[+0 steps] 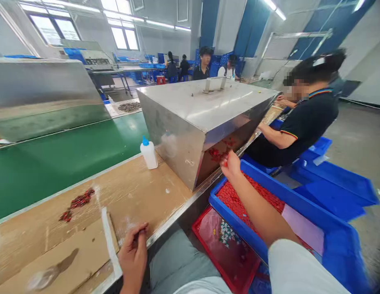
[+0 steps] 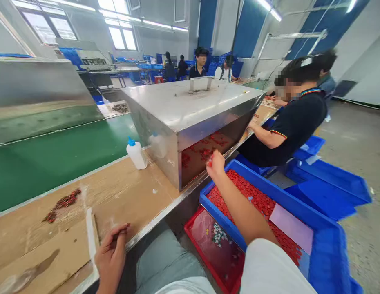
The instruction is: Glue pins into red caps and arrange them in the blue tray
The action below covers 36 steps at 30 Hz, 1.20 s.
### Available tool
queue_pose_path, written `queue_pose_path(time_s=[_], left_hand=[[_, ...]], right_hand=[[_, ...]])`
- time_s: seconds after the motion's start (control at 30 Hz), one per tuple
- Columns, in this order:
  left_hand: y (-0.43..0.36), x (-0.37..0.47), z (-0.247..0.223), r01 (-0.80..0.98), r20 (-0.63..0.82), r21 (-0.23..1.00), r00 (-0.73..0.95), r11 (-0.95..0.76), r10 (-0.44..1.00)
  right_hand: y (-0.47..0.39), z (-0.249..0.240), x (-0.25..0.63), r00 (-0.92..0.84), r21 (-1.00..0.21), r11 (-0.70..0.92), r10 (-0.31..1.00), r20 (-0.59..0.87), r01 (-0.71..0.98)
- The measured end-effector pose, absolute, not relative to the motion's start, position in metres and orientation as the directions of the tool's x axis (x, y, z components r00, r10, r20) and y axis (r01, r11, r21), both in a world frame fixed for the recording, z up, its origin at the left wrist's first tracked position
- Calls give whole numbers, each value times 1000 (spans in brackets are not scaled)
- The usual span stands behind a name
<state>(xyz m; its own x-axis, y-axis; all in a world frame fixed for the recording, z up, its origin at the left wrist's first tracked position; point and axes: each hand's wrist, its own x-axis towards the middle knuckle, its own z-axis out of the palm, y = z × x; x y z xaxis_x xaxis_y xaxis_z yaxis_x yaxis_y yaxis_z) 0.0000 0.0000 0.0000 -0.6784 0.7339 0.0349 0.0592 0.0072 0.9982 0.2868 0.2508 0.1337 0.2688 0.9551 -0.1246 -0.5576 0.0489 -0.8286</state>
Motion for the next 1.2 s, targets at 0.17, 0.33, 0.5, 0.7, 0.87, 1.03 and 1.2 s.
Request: queue_pose_path(time_s=[0.17,0.33,0.5,0.7,0.87,1.03,1.2], left_hand=[[-13,61,33,-762,-401,644,-254,74,880],[-30,83,49,-958,-520,229,31,174,854],[-55,64,49,-986,-472,147,-142,-81,870],[-74,27,55,-964,-416,87,-263,-249,870],[-82,0,65,-895,-437,143,-439,-421,785],[-99,-13,64,-854,-385,178,-518,-489,764],[-116,-10,66,-815,-309,360,-564,-454,766]], right_hand=[[114,73,218,-71,-893,-131,991,-111,-430],[20,33,155,-417,-954,275,886,201,124],[-10,31,120,-614,-628,751,598,515,205],[-20,54,81,-540,-623,778,561,627,84],[-31,70,50,-421,-869,472,765,488,-150],[-40,77,35,-540,-983,-71,841,33,-170],[-43,72,32,-654,-971,-196,754,-61,-135]])
